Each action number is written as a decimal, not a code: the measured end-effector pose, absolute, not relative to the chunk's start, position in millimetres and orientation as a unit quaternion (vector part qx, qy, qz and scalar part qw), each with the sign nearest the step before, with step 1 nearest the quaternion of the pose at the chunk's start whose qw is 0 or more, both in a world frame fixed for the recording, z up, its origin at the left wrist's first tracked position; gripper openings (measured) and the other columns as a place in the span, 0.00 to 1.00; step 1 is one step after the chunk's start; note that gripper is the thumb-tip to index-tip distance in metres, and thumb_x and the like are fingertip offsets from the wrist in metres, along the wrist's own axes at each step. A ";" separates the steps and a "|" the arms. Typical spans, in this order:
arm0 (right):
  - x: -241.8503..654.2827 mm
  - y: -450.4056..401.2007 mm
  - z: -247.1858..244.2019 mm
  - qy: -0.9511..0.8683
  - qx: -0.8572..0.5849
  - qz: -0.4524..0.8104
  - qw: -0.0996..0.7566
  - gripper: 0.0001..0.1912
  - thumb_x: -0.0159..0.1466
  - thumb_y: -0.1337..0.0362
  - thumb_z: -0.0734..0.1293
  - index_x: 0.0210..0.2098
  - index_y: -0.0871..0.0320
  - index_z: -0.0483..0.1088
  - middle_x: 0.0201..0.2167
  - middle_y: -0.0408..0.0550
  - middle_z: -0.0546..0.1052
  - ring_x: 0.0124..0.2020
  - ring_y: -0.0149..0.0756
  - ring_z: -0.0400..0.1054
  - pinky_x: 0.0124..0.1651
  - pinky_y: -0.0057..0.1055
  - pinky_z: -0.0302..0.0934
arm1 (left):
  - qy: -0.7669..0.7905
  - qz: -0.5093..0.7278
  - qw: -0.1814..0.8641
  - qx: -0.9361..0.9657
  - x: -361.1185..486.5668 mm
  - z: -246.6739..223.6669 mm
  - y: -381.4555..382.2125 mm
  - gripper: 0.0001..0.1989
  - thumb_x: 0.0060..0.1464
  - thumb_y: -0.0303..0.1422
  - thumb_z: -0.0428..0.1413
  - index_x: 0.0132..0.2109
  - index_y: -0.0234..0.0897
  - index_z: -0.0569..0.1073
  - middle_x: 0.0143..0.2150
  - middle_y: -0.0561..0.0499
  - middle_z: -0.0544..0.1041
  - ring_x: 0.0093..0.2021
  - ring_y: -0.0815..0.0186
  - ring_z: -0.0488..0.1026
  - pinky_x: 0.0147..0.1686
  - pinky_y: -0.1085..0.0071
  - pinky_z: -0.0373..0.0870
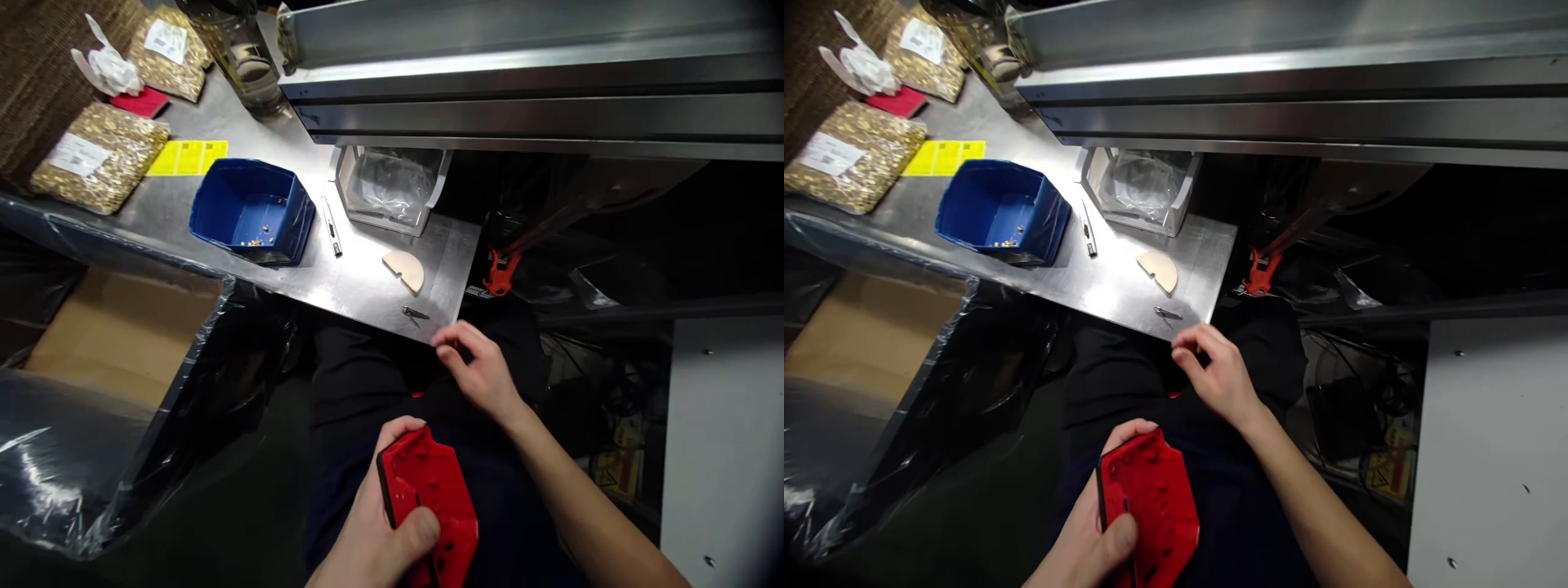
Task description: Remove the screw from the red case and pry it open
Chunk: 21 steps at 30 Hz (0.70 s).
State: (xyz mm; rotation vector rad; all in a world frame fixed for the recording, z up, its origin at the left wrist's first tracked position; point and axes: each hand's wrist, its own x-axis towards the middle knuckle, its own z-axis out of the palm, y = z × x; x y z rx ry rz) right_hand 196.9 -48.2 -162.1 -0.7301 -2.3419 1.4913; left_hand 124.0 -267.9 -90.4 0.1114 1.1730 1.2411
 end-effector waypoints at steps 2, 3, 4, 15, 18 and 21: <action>224.1 -62.9 -132.7 -0.768 -0.178 0.609 0.086 0.21 0.73 0.45 0.62 0.39 0.55 0.74 0.36 0.45 0.75 0.39 0.37 0.69 0.44 0.34 0.63 | 0.589 0.535 0.605 0.030 121.1 -91.0 -261.0 0.36 0.59 0.60 0.56 0.65 0.45 0.58 0.51 0.46 0.73 0.53 0.53 0.71 0.50 0.63 0.67; 236.1 -71.6 -121.4 -0.767 -0.136 0.626 0.039 0.23 0.71 0.41 0.62 0.40 0.54 0.74 0.37 0.45 0.76 0.40 0.36 0.69 0.45 0.34 0.63 | 0.616 0.527 0.585 0.006 119.2 -92.4 -257.2 0.32 0.63 0.59 0.52 0.63 0.45 0.60 0.54 0.46 0.73 0.57 0.52 0.70 0.54 0.63 0.67; 246.1 -80.6 -113.5 -0.780 -0.099 0.618 -0.006 0.24 0.69 0.39 0.64 0.42 0.54 0.74 0.39 0.46 0.76 0.41 0.37 0.69 0.46 0.35 0.63 | 0.634 0.519 0.573 -0.022 117.3 -94.8 -253.5 0.29 0.65 0.58 0.49 0.62 0.45 0.62 0.58 0.46 0.73 0.60 0.52 0.69 0.57 0.63 0.65; 258.2 -114.5 -138.9 -0.800 -0.046 0.598 0.011 0.14 0.72 0.53 0.66 0.37 0.55 0.73 0.32 0.43 0.77 0.37 0.34 0.67 0.46 0.38 0.59 | 0.654 0.554 0.514 -0.028 104.9 -130.2 -247.8 0.21 0.69 0.48 0.49 0.54 0.42 0.80 0.58 0.50 0.80 0.60 0.54 0.74 0.61 0.63 0.67; 255.4 -117.2 -143.3 -0.734 -0.071 0.675 0.010 0.21 0.73 0.46 0.63 0.34 0.57 0.74 0.30 0.45 0.75 0.35 0.35 0.67 0.46 0.38 0.60 | 0.660 0.562 0.497 -0.039 104.6 -134.5 -247.6 0.21 0.69 0.47 0.51 0.53 0.41 0.81 0.56 0.48 0.81 0.56 0.56 0.77 0.53 0.67 0.74; 254.3 -119.4 -141.4 -0.694 -0.109 0.711 -0.020 0.24 0.72 0.44 0.63 0.34 0.57 0.76 0.29 0.46 0.74 0.35 0.36 0.65 0.44 0.38 0.59 | 0.657 0.570 0.489 -0.063 106.0 -141.4 -248.3 0.23 0.68 0.51 0.51 0.55 0.40 0.80 0.57 0.46 0.81 0.52 0.54 0.80 0.50 0.63 0.77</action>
